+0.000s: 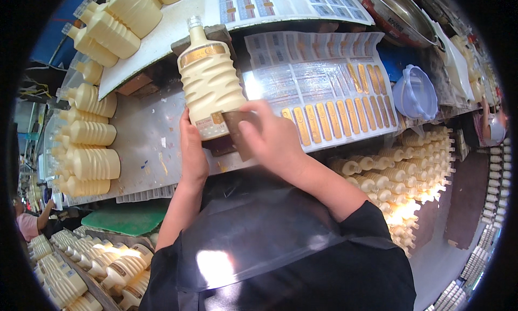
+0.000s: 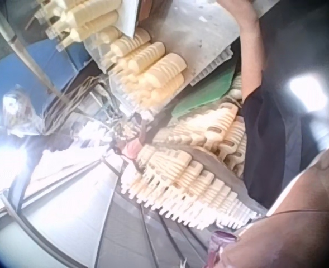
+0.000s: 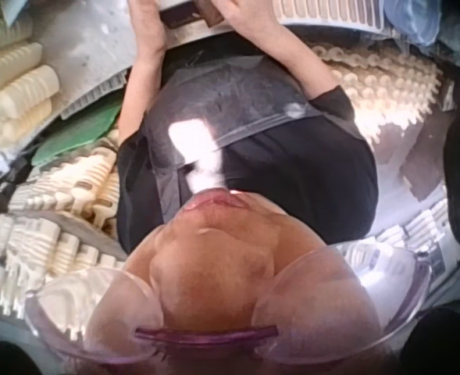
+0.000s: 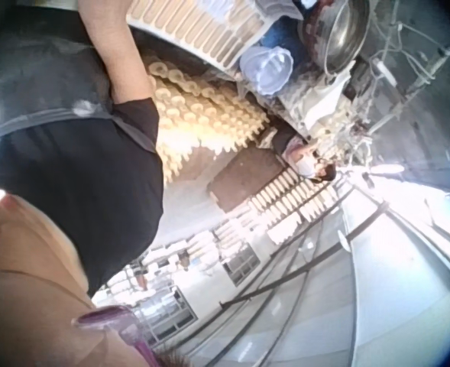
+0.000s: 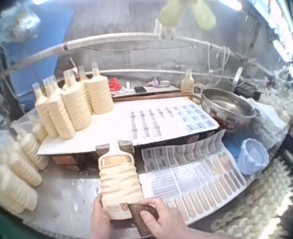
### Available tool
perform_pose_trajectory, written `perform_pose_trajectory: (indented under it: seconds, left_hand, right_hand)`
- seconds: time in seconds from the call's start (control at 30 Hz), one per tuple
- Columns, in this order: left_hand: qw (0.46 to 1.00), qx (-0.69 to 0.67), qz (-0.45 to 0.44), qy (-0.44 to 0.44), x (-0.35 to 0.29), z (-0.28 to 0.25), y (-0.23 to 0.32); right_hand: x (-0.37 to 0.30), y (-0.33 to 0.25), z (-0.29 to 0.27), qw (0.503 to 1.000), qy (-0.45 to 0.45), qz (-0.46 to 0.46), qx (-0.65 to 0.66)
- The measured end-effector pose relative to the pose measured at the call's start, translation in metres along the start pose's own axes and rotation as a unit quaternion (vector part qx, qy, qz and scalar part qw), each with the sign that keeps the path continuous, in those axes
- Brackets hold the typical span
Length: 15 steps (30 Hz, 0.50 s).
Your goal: The person applies adhesive labels to cream-colored plastic bottles on a workbench. They peel labels from a sheet, wrap them around each bottle, smooth them, and place the labeled bottles on a nearby table. The person repeats this process for multiple bottles.
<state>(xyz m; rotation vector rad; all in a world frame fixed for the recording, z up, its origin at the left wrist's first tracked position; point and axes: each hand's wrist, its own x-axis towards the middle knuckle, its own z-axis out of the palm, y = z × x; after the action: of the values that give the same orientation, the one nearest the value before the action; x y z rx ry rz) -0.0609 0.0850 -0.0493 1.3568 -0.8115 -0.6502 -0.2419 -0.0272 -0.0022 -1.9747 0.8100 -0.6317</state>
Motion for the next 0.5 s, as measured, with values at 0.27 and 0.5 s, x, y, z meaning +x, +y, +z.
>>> perform_pose_trajectory:
  seconds: [0.27, 0.5]
  left_hand:
    - [0.999, 0.015, -0.01, -0.029, -0.002, -0.009, -0.007]
    - [0.975, 0.211, 0.045, -0.061, 0.004, -0.013, 0.006]
  right_hand:
    - [0.014, 0.037, 0.001, 0.995, 0.066, 0.071, 0.024]
    - [0.004, -0.002, -0.008, 0.998, 0.042, 0.023, 0.046]
